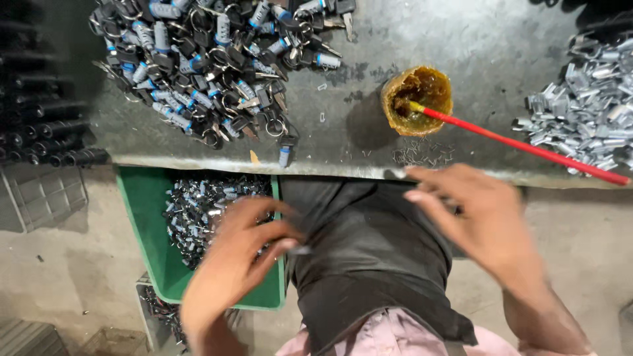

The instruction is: The person assembles small keychains by picking up a keyring and a cylindrical component, applying a yellow substance with a brush, and joining the parts. The finished keychains are placed into a green bin below the workbench.

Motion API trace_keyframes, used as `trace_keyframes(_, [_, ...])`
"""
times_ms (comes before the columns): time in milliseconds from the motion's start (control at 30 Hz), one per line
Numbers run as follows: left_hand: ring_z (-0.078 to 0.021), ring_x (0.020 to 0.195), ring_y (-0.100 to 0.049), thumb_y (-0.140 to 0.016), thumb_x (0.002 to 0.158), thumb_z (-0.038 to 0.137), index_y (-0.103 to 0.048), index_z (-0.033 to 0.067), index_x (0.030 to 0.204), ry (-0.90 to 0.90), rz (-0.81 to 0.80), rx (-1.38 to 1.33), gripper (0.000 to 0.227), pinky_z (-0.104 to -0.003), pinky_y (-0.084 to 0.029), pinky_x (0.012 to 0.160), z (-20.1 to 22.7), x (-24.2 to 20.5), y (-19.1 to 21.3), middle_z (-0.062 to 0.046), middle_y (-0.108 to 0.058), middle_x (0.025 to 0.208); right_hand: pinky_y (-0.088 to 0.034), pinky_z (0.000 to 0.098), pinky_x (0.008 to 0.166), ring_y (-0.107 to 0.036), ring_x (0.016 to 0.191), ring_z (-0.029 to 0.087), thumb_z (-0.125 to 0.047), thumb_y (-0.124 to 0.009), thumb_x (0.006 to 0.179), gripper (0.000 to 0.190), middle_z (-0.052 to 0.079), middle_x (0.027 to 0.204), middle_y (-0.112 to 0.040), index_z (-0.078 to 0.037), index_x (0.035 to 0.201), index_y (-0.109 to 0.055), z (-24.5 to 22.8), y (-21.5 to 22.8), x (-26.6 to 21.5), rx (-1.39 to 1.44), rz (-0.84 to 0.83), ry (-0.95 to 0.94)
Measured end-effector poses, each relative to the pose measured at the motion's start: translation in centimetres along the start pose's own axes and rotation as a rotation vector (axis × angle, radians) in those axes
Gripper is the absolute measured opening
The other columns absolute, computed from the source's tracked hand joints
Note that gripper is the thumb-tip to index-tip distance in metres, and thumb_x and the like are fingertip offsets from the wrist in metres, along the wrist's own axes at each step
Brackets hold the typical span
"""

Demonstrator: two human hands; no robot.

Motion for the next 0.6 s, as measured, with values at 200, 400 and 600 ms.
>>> trace_keyframes(200, [-0.0329, 0.110, -0.061, -0.078, 0.091, 0.029, -0.068, 0.0088, 0.110, 0.405, 0.304, 0.344, 0.030, -0.048, -0.045, 0.093, -1.9, -0.3, -1.2, -0.008, -0.066, 0.113, -0.051, 0.0380, 0.068, -0.061, 0.082, 0.024, -0.026, -0.081, 0.089, 0.041, 0.003, 0.091, -0.063, -0.018, 0.128, -0.074, -0.2, -5.3, 0.6, -0.181, 0.103, 0.214])
trace_keyframes(400, [-0.0330, 0.101, -0.060, -0.079, 0.091, 0.019, -0.065, 0.0099, 0.107, 0.419, 0.476, 0.336, 0.023, -0.046, -0.046, 0.084, -1.6, 5.4, -4.3, -0.010, -0.064, 0.103, -0.051, 0.0372, 0.066, -0.061, 0.082, 0.023, -0.032, -0.082, 0.085, 0.038, 0.002, 0.093, -0.062, -0.017, 0.120, -0.076, -0.6, -5.4, 1.8, -0.309, 0.115, 0.189])
trace_keyframes(600, [-0.0121, 0.094, -0.055, -0.070, 0.106, 0.017, -0.057, 0.0092, 0.113, 0.212, 0.733, -0.937, 0.017, -0.027, -0.045, 0.090, -2.5, 2.2, -3.6, -0.004, -0.062, 0.105, -0.053, 0.0379, 0.069, -0.061, 0.087, 0.023, -0.028, -0.079, 0.086, 0.025, 0.001, 0.097, -0.062, -0.013, 0.104, -0.073, 0.3, -5.9, 1.7, -0.392, 0.088, 0.385])
Point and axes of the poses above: each hand's wrist, its own x-axis towards the middle knuckle, its own y-axis out of the back of the hand, z = x × y, the point moved 3 cm from there along x, towards the middle knuckle
